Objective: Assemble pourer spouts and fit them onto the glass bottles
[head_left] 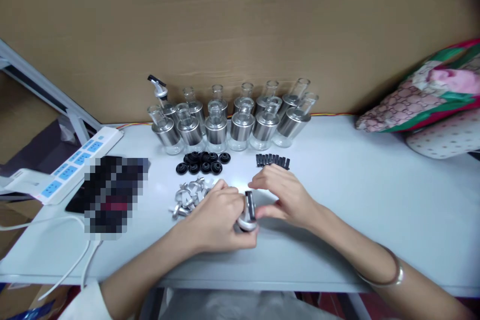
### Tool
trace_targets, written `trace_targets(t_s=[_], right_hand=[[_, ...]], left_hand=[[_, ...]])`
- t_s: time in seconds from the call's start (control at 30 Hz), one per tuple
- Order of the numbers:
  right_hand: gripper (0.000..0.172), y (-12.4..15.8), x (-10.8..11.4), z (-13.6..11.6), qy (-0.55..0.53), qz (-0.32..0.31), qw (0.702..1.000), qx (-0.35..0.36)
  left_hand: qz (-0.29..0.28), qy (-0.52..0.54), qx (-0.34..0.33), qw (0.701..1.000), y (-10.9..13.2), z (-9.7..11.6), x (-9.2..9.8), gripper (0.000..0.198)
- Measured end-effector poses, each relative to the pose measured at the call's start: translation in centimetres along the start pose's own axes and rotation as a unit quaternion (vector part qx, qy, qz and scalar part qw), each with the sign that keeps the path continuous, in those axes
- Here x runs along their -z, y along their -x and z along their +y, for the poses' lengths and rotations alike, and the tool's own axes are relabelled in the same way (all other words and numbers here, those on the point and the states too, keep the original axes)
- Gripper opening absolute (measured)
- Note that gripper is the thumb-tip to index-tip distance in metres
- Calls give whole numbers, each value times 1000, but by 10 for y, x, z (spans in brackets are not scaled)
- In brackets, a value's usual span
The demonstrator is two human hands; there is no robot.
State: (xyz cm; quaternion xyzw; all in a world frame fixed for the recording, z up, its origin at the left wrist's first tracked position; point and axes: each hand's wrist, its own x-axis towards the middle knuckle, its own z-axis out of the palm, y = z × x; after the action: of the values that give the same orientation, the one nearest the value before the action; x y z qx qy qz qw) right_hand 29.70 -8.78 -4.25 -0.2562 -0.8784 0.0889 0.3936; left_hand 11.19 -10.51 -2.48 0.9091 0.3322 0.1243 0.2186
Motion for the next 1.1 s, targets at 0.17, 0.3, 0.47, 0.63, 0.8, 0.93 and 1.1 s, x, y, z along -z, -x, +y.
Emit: trace_targets(t_s=[0.17,0.3,0.47,0.63,0.8,0.93,1.1], right_hand=[[46,3,-8,-10,16,-23,999,28],[52,4,-13,-12,65,-27,997,36],[62,4,-13,-14,143,-17,986,82],[60,3,-9,-16,187,-10,974,125],[59,4,-8,-15,207,-7,966,157],[58,5,-9,-14,213,3,963,167],[59,6,-10,-14,206,-4,963,176]], left_hand=[[47,18,6,999,13,-2,-16,31],[91,-15,-36,995,12,-7,-24,39],[125,-70,-89,986,13,-5,-25,41],[106,-37,-90,990,13,-1,-26,45],[112,-20,-92,989,13,1,-28,43],[112,-27,-94,989,15,1,-29,41],[100,-13,-98,990,17,0,-32,38]])
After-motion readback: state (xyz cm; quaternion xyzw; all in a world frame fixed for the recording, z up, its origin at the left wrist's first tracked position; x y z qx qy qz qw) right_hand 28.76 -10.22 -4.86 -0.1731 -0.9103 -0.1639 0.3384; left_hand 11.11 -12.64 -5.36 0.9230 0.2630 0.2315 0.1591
